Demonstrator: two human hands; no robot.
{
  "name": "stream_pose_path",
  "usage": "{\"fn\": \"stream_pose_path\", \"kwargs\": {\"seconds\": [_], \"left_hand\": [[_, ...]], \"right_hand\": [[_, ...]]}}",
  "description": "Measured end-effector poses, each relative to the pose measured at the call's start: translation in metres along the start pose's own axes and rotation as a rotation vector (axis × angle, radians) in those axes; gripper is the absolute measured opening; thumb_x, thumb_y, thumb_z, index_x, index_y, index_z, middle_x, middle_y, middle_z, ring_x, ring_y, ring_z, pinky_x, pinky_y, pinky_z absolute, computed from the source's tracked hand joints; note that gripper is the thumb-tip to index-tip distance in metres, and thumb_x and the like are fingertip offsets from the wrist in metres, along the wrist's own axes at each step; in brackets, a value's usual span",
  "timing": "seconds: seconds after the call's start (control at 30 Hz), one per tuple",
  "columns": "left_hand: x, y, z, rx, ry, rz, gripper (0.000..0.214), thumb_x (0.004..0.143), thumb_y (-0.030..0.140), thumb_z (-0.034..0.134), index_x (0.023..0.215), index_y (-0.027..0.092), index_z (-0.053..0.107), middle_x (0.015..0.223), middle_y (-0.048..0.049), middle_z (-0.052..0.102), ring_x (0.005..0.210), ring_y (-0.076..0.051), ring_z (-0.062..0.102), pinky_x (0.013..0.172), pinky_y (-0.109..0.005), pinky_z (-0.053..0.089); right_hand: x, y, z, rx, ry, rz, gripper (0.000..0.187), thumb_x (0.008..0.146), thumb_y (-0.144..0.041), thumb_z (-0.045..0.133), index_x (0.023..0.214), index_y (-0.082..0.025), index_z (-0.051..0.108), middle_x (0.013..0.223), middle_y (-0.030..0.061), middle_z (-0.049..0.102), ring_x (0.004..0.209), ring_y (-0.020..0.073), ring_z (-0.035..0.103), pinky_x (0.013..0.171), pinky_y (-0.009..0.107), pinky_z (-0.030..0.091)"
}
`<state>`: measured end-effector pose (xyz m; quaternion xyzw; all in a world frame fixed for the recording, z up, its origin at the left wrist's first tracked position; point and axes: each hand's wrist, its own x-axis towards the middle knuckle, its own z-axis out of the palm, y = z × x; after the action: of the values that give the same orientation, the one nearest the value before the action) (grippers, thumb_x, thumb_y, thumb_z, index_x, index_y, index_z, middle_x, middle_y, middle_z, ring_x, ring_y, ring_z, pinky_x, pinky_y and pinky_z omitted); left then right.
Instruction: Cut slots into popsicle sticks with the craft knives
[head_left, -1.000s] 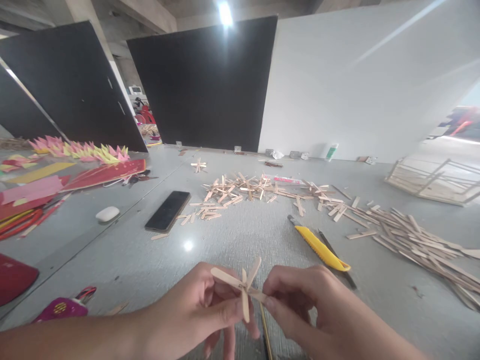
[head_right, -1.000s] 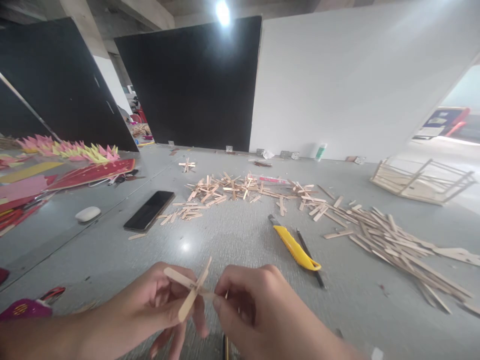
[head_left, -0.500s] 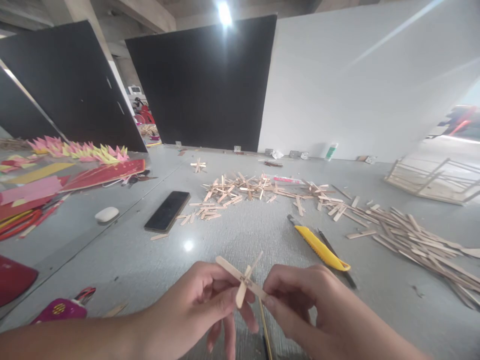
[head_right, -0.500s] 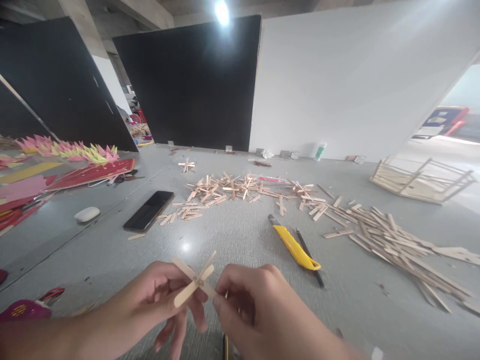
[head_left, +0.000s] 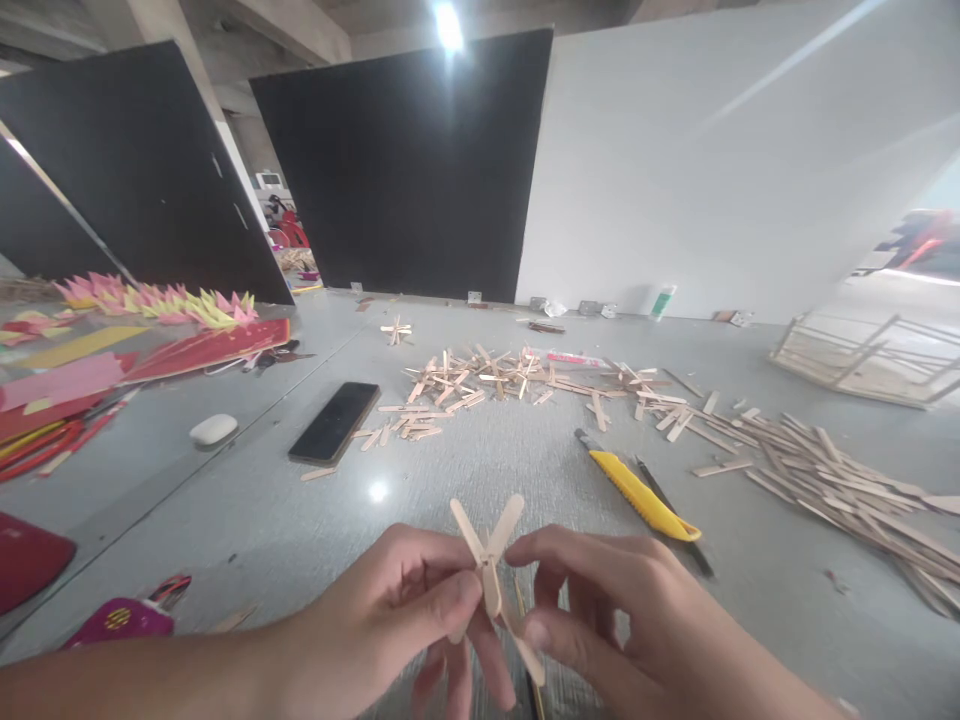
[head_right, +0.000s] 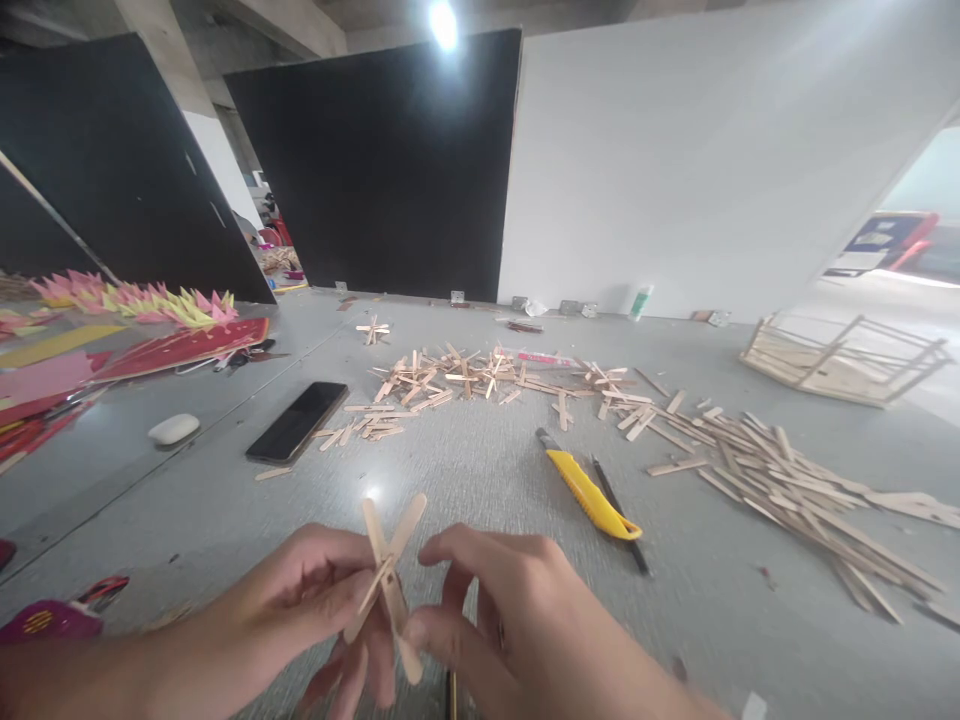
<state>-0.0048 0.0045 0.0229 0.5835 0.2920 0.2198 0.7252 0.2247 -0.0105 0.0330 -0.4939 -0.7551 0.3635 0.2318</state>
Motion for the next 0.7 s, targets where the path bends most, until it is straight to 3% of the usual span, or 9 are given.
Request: {"fn": "stream_pose_path", "kwargs": {"seconds": [0.13, 0.23, 0.3, 0.47, 0.7], "left_hand": [[0.0, -0.003, -0.001, 0.018, 0.033, 0.019, 0.051, 0.104, 0.06, 0.05, 0.105, 0.013, 0.069, 0.083, -0.0092, 0.075, 0.053, -0.01, 0.064, 0.051, -0.02, 0.039], [-0.002, -0.005, -0.001, 0.062, 0.06, 0.014, 0.049, 0.104, 0.059, 0.051, 0.107, 0.014, 0.07, 0.081, -0.0064, 0.073, 0.055, -0.011, 0.066, 0.053, -0.021, 0.04], [-0.003, -0.006, -0.001, 0.096, 0.069, 0.009, 0.046, 0.105, 0.057, 0.05, 0.103, 0.015, 0.07, 0.083, -0.0065, 0.074, 0.058, -0.011, 0.067, 0.055, -0.021, 0.04], [-0.005, -0.006, -0.001, 0.1, 0.076, -0.025, 0.046, 0.105, 0.058, 0.05, 0.101, 0.015, 0.067, 0.085, -0.0082, 0.075, 0.059, -0.011, 0.066, 0.054, -0.021, 0.038], [-0.004, -0.011, -0.001, 0.105, 0.116, -0.068, 0.047, 0.104, 0.06, 0.049, 0.104, 0.015, 0.064, 0.079, -0.0058, 0.072, 0.06, -0.012, 0.064, 0.056, -0.023, 0.038]], "right_hand": [[-0.003, -0.003, -0.001, 0.04, -0.046, -0.009, 0.016, 0.089, -0.043, 0.071, 0.097, -0.03, 0.076, 0.077, 0.0, 0.071, 0.058, 0.0139, 0.058, 0.053, 0.025, 0.046], [-0.001, -0.008, 0.0, 0.025, -0.082, -0.025, 0.01, 0.085, -0.034, 0.076, 0.093, -0.03, 0.076, 0.074, -0.002, 0.069, 0.057, 0.0124, 0.058, 0.052, 0.024, 0.045], [0.001, -0.01, 0.001, -0.03, -0.104, -0.05, 0.007, 0.086, -0.023, 0.069, 0.087, -0.028, 0.075, 0.067, -0.0043, 0.065, 0.054, 0.0104, 0.054, 0.051, 0.022, 0.042], [0.003, -0.012, 0.002, -0.164, -0.082, -0.128, 0.032, 0.099, -0.017, 0.043, 0.081, -0.025, 0.068, 0.068, -0.0029, 0.063, 0.057, 0.0109, 0.051, 0.055, 0.025, 0.041], [0.001, -0.006, -0.001, -0.208, -0.04, -0.178, 0.032, 0.101, -0.017, 0.039, 0.076, -0.023, 0.06, 0.065, -0.0035, 0.055, 0.056, 0.0114, 0.043, 0.054, 0.025, 0.037]]}}
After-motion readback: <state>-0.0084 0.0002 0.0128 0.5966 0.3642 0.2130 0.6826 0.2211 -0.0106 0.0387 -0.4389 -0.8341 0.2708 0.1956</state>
